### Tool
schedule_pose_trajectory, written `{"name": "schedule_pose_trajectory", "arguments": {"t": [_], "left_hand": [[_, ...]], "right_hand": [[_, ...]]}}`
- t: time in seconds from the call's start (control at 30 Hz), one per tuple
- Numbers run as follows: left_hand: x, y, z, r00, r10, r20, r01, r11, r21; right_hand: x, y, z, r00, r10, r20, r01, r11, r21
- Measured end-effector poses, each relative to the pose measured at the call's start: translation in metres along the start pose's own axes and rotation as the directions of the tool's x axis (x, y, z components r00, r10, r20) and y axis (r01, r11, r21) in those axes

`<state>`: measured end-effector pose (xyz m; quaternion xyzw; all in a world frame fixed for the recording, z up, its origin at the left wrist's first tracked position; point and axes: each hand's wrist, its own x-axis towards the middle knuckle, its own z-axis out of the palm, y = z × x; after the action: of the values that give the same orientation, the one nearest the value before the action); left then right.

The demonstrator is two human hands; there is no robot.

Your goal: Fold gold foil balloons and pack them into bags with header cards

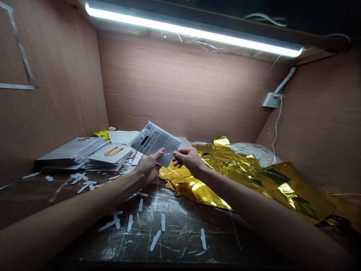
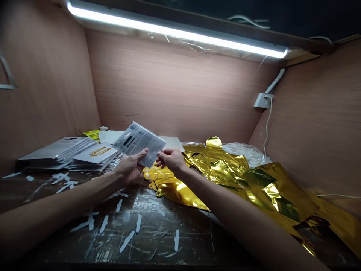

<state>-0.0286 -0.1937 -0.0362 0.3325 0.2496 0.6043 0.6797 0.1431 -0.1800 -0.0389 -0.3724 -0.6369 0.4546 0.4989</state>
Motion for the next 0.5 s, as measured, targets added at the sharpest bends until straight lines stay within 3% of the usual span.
{"name": "schedule_pose_trajectory", "arguments": {"t": [0.1,0.13,0.17,0.2,0.23,0.33,0.4,0.5], "left_hand": [[-0.003,0.009,0.001,0.997,0.011,-0.073,-0.011,1.000,0.012],[-0.004,0.012,0.002,0.995,0.006,-0.098,-0.004,1.000,0.016],[-0.005,0.014,0.002,0.992,-0.006,-0.123,0.009,1.000,0.025],[-0.006,0.015,0.003,0.989,-0.026,-0.147,0.031,0.999,0.035],[-0.006,0.016,0.003,0.984,-0.055,-0.169,0.063,0.997,0.044],[-0.007,0.016,0.004,0.960,-0.183,-0.214,0.194,0.980,0.034],[-0.006,0.016,0.002,0.942,-0.251,-0.224,0.258,0.966,0.003],[-0.002,0.015,-0.002,0.931,-0.288,-0.225,0.291,0.957,-0.020]], "right_hand": [[0.034,-0.006,-0.040,0.980,0.066,0.187,-0.044,0.992,-0.119],[0.049,-0.007,-0.061,0.961,0.126,0.247,-0.061,0.965,-0.254],[0.064,-0.008,-0.084,0.980,0.110,0.163,-0.035,0.913,-0.407],[0.079,-0.007,-0.106,0.998,0.063,0.029,-0.033,0.799,-0.600],[0.093,-0.005,-0.128,0.997,0.012,-0.072,-0.064,0.615,-0.786],[0.128,0.009,-0.171,0.992,0.025,-0.126,-0.126,0.371,-0.920],[0.144,0.025,-0.182,0.992,0.064,-0.106,-0.119,0.242,-0.963],[0.161,0.049,-0.183,0.991,0.113,-0.071,-0.074,0.021,-0.997]]}}
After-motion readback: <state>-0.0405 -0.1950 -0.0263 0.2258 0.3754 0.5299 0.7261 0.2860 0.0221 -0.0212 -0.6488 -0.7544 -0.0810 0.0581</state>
